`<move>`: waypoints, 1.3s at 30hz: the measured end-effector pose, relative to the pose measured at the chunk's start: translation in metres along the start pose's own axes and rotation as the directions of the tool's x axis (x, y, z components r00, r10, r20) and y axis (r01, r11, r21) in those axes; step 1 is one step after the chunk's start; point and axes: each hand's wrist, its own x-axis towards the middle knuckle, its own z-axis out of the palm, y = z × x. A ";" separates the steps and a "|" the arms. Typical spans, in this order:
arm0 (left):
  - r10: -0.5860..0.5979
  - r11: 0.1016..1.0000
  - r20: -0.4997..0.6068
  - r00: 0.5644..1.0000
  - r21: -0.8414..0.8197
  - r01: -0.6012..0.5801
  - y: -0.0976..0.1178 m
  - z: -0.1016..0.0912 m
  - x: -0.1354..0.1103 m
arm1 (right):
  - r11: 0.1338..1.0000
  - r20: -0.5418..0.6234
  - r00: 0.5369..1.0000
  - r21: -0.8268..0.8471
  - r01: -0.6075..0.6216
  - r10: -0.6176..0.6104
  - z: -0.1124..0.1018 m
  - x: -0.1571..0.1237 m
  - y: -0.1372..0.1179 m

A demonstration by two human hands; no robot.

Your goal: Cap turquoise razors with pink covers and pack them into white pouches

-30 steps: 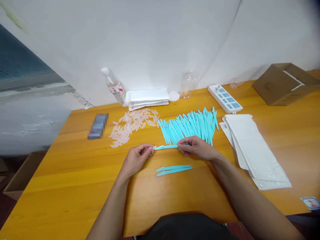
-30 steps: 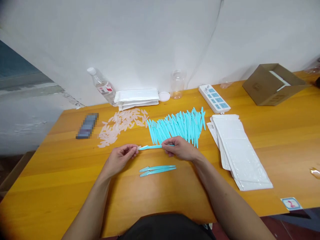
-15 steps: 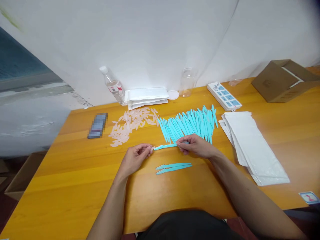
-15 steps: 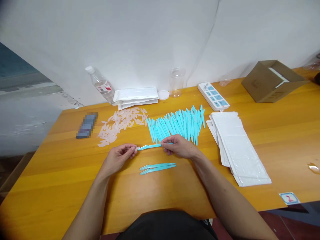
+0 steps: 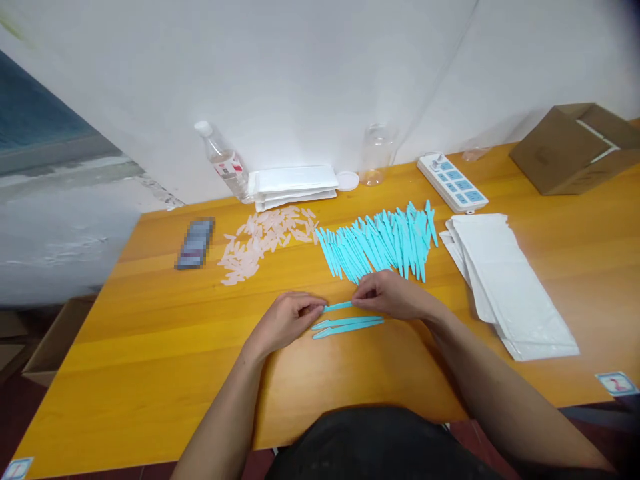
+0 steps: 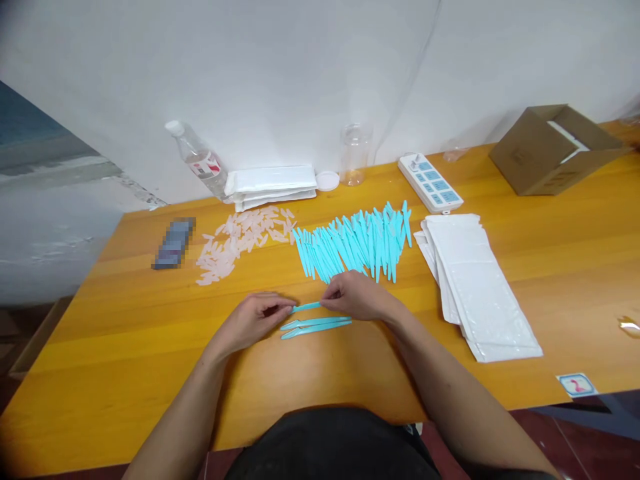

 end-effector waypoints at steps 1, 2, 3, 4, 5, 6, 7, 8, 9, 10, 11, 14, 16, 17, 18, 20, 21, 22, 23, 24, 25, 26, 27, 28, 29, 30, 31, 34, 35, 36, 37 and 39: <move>0.048 0.996 0.013 0.999 0.078 -0.049 0.001 -0.002 -0.001 | 0.999 0.012 1.000 -0.048 0.007 -0.006 0.002 -0.001 -0.003; 0.089 0.986 0.027 0.996 0.141 -0.092 0.002 -0.004 -0.003 | 0.996 0.026 1.000 -0.090 0.003 -0.001 0.003 -0.003 -0.006; 0.119 0.974 0.038 0.992 0.189 -0.124 0.002 -0.005 -0.003 | 0.992 0.036 0.999 -0.127 -0.004 0.008 0.005 -0.004 -0.009; 0.141 0.964 0.041 0.989 0.223 -0.147 0.003 -0.005 -0.003 | 0.988 0.044 0.999 -0.157 -0.010 0.017 0.005 -0.005 -0.011; 0.161 0.955 0.038 0.986 0.247 -0.165 0.003 -0.003 -0.003 | 0.984 0.046 0.999 -0.175 -0.018 0.026 0.005 -0.006 -0.012; 0.183 0.946 0.033 0.983 0.266 -0.185 0.004 0.000 -0.003 | 0.982 0.038 0.999 -0.186 -0.028 0.036 0.005 -0.006 -0.013; 0.209 0.936 0.025 0.978 0.283 -0.207 0.005 0.004 -0.003 | 0.981 0.018 0.999 -0.191 -0.044 0.048 0.003 -0.006 -0.013; 0.240 0.925 0.024 0.971 0.299 -0.236 0.006 0.008 -0.003 | 0.979 -0.019 0.998 -0.193 -0.066 0.063 0.001 -0.006 -0.011; 0.276 0.909 0.039 0.960 0.313 -0.274 0.008 0.014 -0.002 | 0.975 -0.080 0.993 -0.197 -0.098 0.084 -0.001 -0.006 -0.008; 0.314 0.890 0.071 0.947 0.324 -0.320 0.009 0.020 -0.002 | 0.968 -0.166 0.980 -0.207 -0.143 0.109 -0.003 -0.005 -0.005; 0.347 0.871 0.110 0.931 0.331 -0.364 0.009 0.026 -0.002 | 0.956 -0.270 0.953 -0.219 -0.197 0.134 -0.005 -0.003 -0.001; 0.386 0.840 0.197 0.901 0.329 -0.432 0.009 0.039 -0.003 | 0.905 -0.534 0.829 -0.251 -0.342 0.165 -0.007 0.005 0.013; 0.380 0.847 0.219 0.899 0.308 -0.433 0.008 0.042 -0.003 | 0.886 -0.582 0.796 -0.266 -0.381 0.167 -0.005 0.011 0.021; 0.375 0.854 0.224 0.899 0.294 -0.429 0.008 0.042 -0.003 | 0.878 -0.578 0.796 -0.272 -0.394 0.178 -0.004 0.014 0.024; 0.372 0.862 0.225 0.901 0.275 -0.425 0.008 0.041 -0.004 | 0.870 -0.568 0.799 -0.274 -0.409 0.197 -0.003 0.016 0.026; 0.367 0.882 0.200 0.909 0.235 -0.408 0.008 0.037 -0.004 | 0.854 -0.547 0.800 -0.267 -0.447 0.247 -0.002 0.020 0.027; 0.363 0.892 0.173 0.916 0.221 -0.395 0.009 0.033 -0.004 | 0.847 -0.543 0.795 -0.259 -0.464 0.270 -0.003 0.021 0.027; 0.356 0.900 0.135 0.925 0.216 -0.378 0.009 0.027 -0.003 | 0.842 -0.543 0.789 -0.250 -0.478 0.287 -0.003 0.022 0.026; 0.342 0.910 0.083 0.936 0.221 -0.352 0.008 0.021 -0.003 | 0.839 -0.545 0.783 -0.241 -0.487 0.298 -0.004 0.023 0.025; 0.320 0.919 0.016 0.947 0.237 -0.315 0.006 0.012 -0.003 | 0.839 -0.546 0.780 -0.233 -0.491 0.305 -0.005 0.024 0.024; 0.293 0.928 -0.062 0.954 0.257 -0.269 0.002 0.002 -0.003 | 0.842 -0.545 0.780 -0.226 -0.490 0.308 -0.005 0.024 0.024; 0.265 0.935 -0.152 0.952 0.282 -0.215 -0.005 -0.010 -0.004 | 0.847 -0.541 0.781 -0.215 -0.486 0.311 -0.006 0.025 0.023; 0.232 0.940 -0.252 0.940 0.307 -0.150 -0.013 -0.022 -0.006 | 0.853 -0.534 0.784 -0.202 -0.481 0.316 -0.007 0.026 0.023; 0.198 0.939 -0.346 0.917 0.335 -0.076 -0.023 -0.036 -0.009 | 0.859 -0.527 0.787 -0.188 -0.477 0.321 -0.008 0.026 0.023; 0.172 0.929 -0.446 0.879 0.369 0.005 -0.035 -0.049 -0.013 | 0.863 -0.523 0.788 -0.177 -0.474 0.326 -0.009 0.027 0.023; 0.129 0.911 -0.531 0.838 0.396 0.111 -0.048 -0.061 -0.018 | 0.865 -0.520 0.789 -0.170 -0.472 0.329 -0.009 0.028 0.023; 0.085 0.876 -0.594 0.800 0.427 0.225 -0.060 -0.072 -0.023 | 0.865 -0.519 0.788 -0.167 -0.473 0.330 -0.009 0.029 0.023; -0.043 0.742 -0.635 0.771 0.497 0.450 -0.087 -0.091 -0.038 | 0.864 -0.525 0.788 -0.179 -0.471 0.321 -0.010 0.032 0.023; -0.073 0.718 -0.617 0.784 0.513 0.471 -0.091 -0.093 -0.041 | 0.862 -0.529 0.787 -0.186 -0.472 0.316 -0.010 0.033 0.023; -0.095 0.711 -0.595 0.798 0.520 0.473 -0.093 -0.093 -0.042 | 0.859 -0.535 0.786 -0.195 -0.473 0.311 -0.010 0.033 0.023; -0.112 0.714 -0.577 0.809 0.520 0.470 -0.093 -0.093 -0.043 | 0.855 -0.542 0.783 -0.206 -0.476 0.305 -0.009 0.034 0.023; -0.140 0.723 -0.563 0.815 0.504 0.472 -0.091 -0.090 -0.042 | 0.850 -0.563 0.776 -0.226 -0.476 0.284 -0.009 0.034 0.021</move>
